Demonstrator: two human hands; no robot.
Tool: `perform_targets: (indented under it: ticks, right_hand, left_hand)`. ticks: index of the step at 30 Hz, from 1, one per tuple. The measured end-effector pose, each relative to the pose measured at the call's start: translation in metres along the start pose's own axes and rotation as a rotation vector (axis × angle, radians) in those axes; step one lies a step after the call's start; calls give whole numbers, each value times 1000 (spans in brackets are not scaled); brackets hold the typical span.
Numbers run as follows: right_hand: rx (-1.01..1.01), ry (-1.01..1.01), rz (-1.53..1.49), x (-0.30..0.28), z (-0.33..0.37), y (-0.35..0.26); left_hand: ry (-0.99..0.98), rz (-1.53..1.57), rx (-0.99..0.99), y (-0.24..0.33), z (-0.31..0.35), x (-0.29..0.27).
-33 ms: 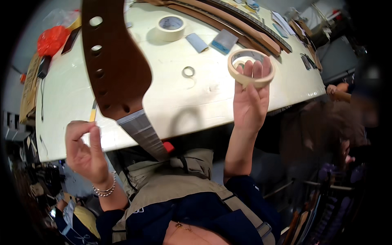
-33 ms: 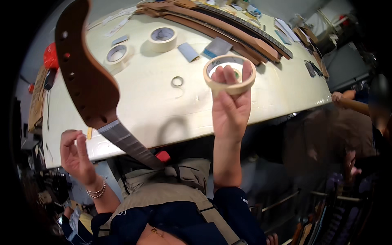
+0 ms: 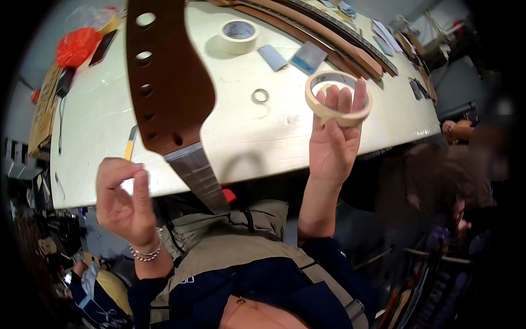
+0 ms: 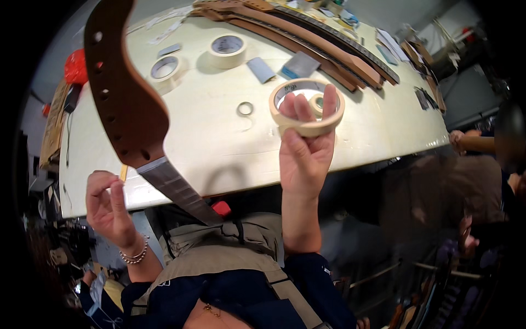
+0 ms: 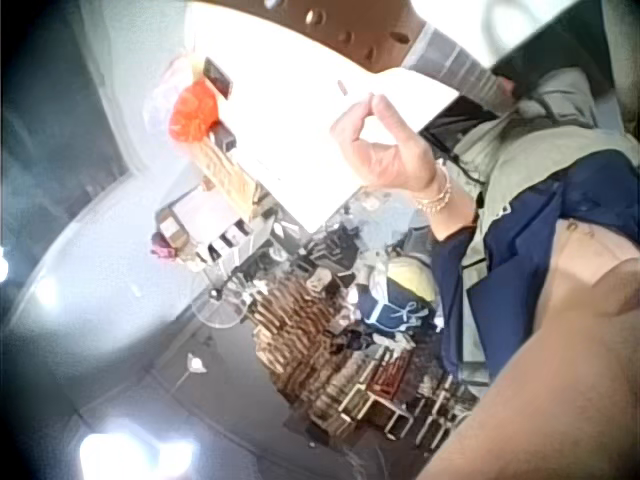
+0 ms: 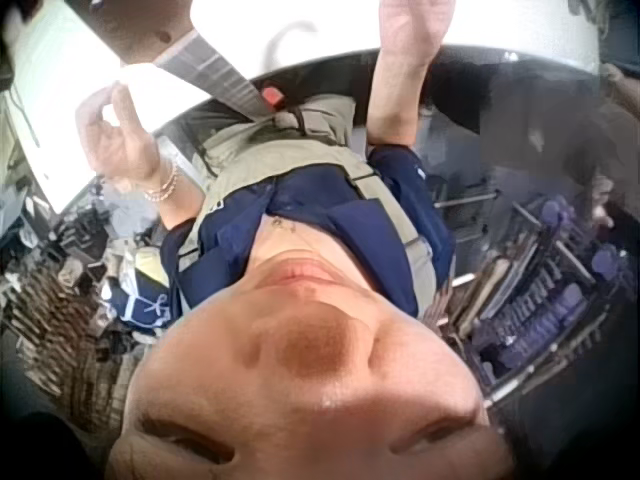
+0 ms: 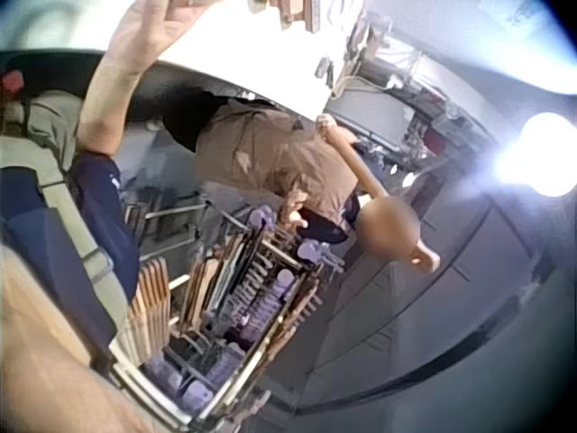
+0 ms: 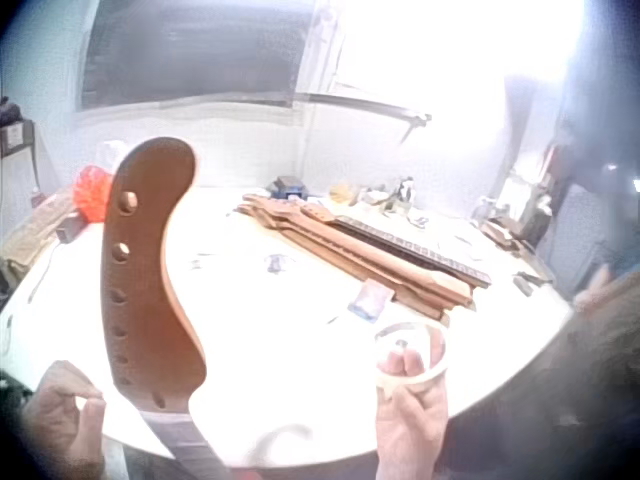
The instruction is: The person moves a plastic container and plugs in a power cord. They then retrieve a guitar neck and apply masking tape along its length, covering the fretboard and edges. The person uses a utility knife to trim the tape and continues to wrap the neck with tape.
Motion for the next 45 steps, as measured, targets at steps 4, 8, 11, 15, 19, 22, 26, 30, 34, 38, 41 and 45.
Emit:
perform_targets:
  ticks: [4,8,11,15,19,22,26,30,34,38,41,45]
  right_hand:
    - [-23,-101,96,61,37,17]
    - [-27,-193,161,96,52,14]
    - [-101,-221,223,103,65,15]
    - [-65,-321,222,111,69,16]
    - [157,-273,-303,116,64,17]
    - [110,-244,-26,101,48,13]
    - [-312,-316,1128,108,28,0]
    - [-363,-339,1224,112,23,11]
    - [-306,-335,1228,108,21,20]
    - [-298,-358,1253,109,20,20]
    - [-300,-373,1262,109,19,19]
    - [-266,-340,1255,108,19,20]
  left_hand:
    - [-121,-60,-8,23,8,22]
    - [-170,22,-92,21,13,36]
    - [-177,76,-127,17,16,38]
    - [-187,74,-146,16,19,41]
    - [-204,300,-305,12,24,42]
    - [-196,340,-387,5,22,30]
    - [-126,270,-389,-13,17,21]
    - [-77,277,-489,-26,11,22]
    - [-70,322,-533,-31,10,24]
    - [-75,316,-535,-30,11,26]
    - [-80,310,-521,-29,11,26]
    - [-75,335,-543,-32,13,27]
Point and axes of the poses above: each hand's wrist, its own z-axis away from the middle knuckle, its own x-axis out of the palm, y = z × x, the point moved 7 cm from there along -z, towards the middle knuckle, and after that the axes turned 2 degrees about z, right-handed, at the moved point
